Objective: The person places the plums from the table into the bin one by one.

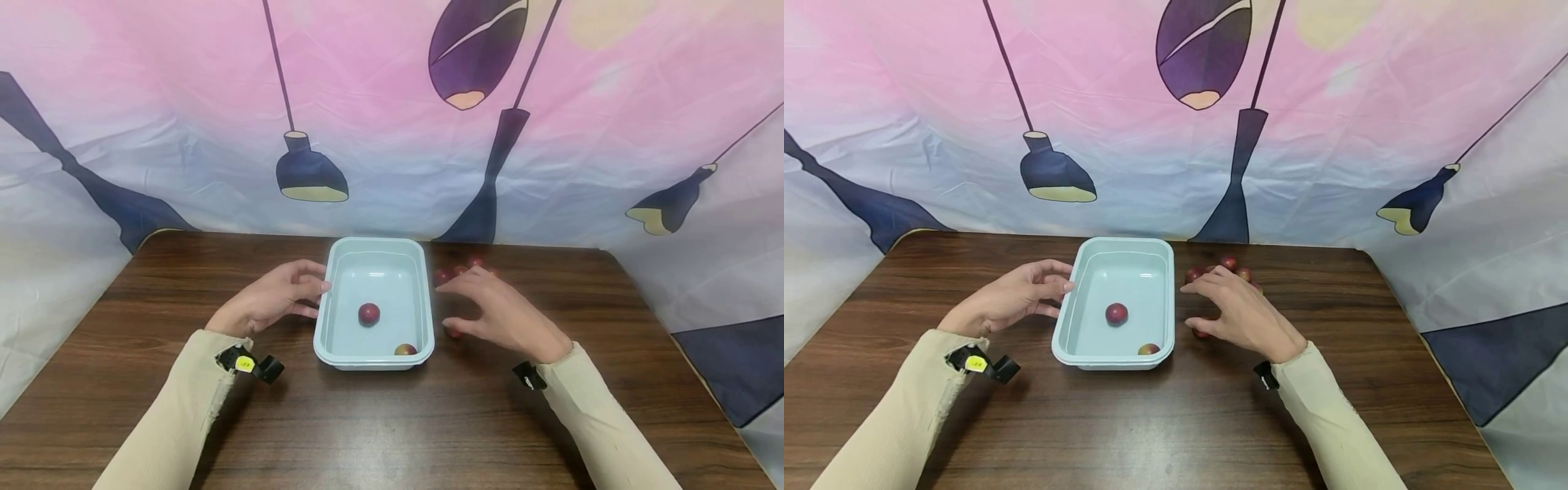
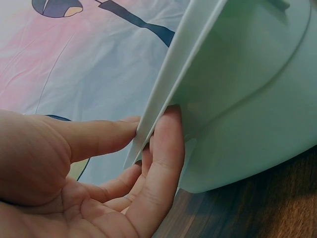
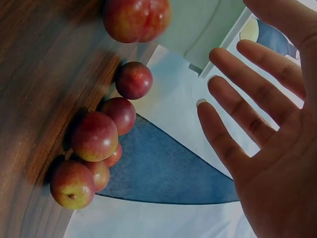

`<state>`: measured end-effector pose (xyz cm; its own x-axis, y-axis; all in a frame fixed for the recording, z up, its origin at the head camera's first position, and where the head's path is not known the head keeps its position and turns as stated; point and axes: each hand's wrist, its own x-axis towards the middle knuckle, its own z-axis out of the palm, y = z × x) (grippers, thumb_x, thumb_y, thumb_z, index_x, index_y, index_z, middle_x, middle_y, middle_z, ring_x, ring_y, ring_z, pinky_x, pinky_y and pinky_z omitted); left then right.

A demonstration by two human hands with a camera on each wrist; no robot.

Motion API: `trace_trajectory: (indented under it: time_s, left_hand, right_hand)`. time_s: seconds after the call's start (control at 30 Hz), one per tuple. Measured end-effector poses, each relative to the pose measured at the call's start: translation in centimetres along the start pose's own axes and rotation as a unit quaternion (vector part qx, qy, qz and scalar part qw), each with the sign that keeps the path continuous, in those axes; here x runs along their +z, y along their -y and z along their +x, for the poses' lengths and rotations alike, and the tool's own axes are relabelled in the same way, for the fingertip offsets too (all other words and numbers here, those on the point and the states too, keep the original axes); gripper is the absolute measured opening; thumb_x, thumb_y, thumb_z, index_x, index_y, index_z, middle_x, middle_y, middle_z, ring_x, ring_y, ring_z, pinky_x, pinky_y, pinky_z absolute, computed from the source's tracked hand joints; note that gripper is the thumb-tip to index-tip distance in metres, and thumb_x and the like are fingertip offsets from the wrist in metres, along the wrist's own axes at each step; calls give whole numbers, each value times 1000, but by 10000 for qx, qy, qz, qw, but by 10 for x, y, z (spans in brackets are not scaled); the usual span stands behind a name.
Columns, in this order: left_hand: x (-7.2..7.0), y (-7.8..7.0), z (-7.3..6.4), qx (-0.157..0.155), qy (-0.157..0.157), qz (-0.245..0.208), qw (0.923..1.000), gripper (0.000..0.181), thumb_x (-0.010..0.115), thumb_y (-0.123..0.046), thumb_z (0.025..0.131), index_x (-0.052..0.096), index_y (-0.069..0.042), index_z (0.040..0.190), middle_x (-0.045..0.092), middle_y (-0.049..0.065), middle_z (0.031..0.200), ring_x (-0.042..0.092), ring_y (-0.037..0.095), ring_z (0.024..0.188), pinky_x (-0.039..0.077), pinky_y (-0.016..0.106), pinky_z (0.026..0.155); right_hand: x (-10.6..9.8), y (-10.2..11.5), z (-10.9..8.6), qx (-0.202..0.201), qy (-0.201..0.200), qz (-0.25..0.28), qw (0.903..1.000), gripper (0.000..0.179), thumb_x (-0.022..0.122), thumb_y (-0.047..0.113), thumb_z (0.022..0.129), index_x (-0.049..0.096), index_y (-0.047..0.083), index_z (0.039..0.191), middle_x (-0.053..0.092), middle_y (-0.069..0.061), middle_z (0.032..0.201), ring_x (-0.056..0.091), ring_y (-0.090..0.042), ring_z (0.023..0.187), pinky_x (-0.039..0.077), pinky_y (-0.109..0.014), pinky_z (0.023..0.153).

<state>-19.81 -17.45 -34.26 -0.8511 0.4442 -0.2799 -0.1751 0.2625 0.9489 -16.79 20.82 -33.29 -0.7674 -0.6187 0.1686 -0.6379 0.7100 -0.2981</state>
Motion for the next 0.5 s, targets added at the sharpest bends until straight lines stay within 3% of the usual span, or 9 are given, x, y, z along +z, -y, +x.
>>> trace_trajectory:
  time_s: [0.5]
  left_hand:
    - [0, 1, 1, 6, 29, -3, 10000, 58, 58, -18, 104, 31, 7, 150, 57, 32, 135, 69, 22, 106, 64, 39, 91]
  right_hand:
    - [1, -3, -2, 164, 191, -10, 9997, 50, 84, 36, 85, 69, 15, 128, 69, 2, 127, 57, -19, 127, 47, -51, 113]
